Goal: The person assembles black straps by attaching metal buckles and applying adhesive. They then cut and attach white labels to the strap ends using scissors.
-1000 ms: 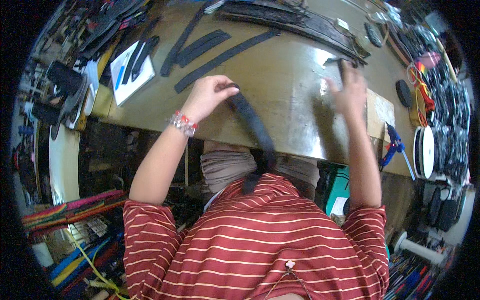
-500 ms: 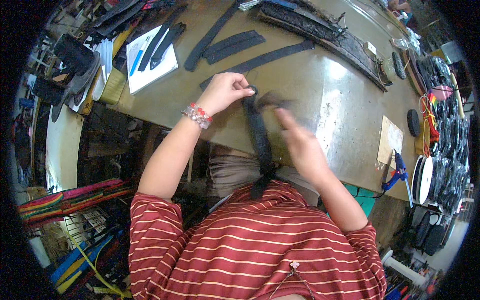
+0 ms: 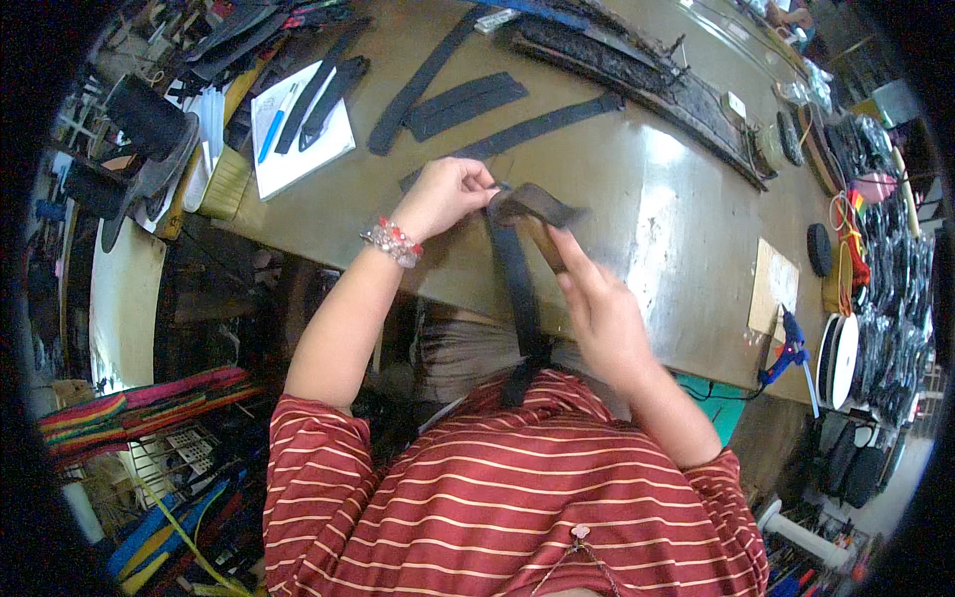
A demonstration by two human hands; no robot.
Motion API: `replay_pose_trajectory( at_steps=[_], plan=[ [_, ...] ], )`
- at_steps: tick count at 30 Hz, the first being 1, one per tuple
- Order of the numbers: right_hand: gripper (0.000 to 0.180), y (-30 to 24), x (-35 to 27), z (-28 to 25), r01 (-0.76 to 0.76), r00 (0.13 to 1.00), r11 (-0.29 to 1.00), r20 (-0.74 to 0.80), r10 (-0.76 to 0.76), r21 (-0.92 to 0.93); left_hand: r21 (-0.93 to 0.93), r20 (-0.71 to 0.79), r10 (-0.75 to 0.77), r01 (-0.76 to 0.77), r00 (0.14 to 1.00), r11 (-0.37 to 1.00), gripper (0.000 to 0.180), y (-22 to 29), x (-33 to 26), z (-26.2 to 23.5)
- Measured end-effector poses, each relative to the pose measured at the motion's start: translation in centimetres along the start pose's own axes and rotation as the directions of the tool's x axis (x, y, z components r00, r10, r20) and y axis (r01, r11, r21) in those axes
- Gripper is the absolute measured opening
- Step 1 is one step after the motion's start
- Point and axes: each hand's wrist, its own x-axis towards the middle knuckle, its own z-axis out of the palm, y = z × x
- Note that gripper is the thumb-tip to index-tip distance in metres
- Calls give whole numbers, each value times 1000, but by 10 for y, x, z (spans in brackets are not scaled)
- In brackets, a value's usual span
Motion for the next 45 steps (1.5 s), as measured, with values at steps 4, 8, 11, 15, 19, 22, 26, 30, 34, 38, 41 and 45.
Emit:
replay_pose_trajectory(
  at_steps=[4, 8, 11, 15, 19, 22, 26, 30, 34, 38, 41, 45],
  plan=[
    [49, 7, 1, -4, 21, 1000, 999, 3, -21, 31, 101, -3, -14, 14, 1000, 995, 20, 3, -2, 2],
    [56, 75, 3, -20, 92, 925, 996, -373, -78, 19, 112, -3, -84, 84, 996, 990, 21, 24, -10, -2],
    [50, 157, -2, -49, -259, 755, 880, -652, -72, -398, -36, 134, -73, 78, 988, 996, 22, 54, -16, -1],
    [35, 178, 2, -65, -515, 718, 762, -683, 134, -393, -101, 256, 201, -181, 945, 978, 22, 109, -10, 27],
    [36, 101, -11, -52, 322, 876, 702, -482, 34, 635, -41, 158, 435, -435, 886, 900, 20, 152, -2, 65],
    [42, 67, -37, -51, 135, 988, 441, -87, -129, 887, -307, -6, 270, -258, 963, 916, 17, 157, 3, 71],
    [39, 97, -61, -77, -111, 993, 612, 104, 48, 783, -404, -258, 167, -263, 952, 876, 17, 119, -2, 37],
    [28, 142, -82, -95, -176, 980, 957, -50, 192, 229, 51, -330, -12, 31, 944, 998, 26, 65, -29, 28],
    [24, 167, -64, -81, -175, 868, 922, -496, -20, -344, 435, -231, -82, 178, 970, 882, 20, 42, -38, 34],
    [19, 187, -22, -80, -234, 854, 919, -519, 38, -318, 397, -174, 24, 48, 984, 916, 29, 42, -30, 15],
    [18, 182, -9, -88, -278, 829, 864, -559, -5, -420, 364, -163, 107, -41, 981, 930, 26, 38, -7, -6],
    [13, 137, -15, -61, 17, 879, 957, -453, -152, -288, 596, -139, 309, -170, 941, 785, 17, 21, 55, -27]
  ],
)
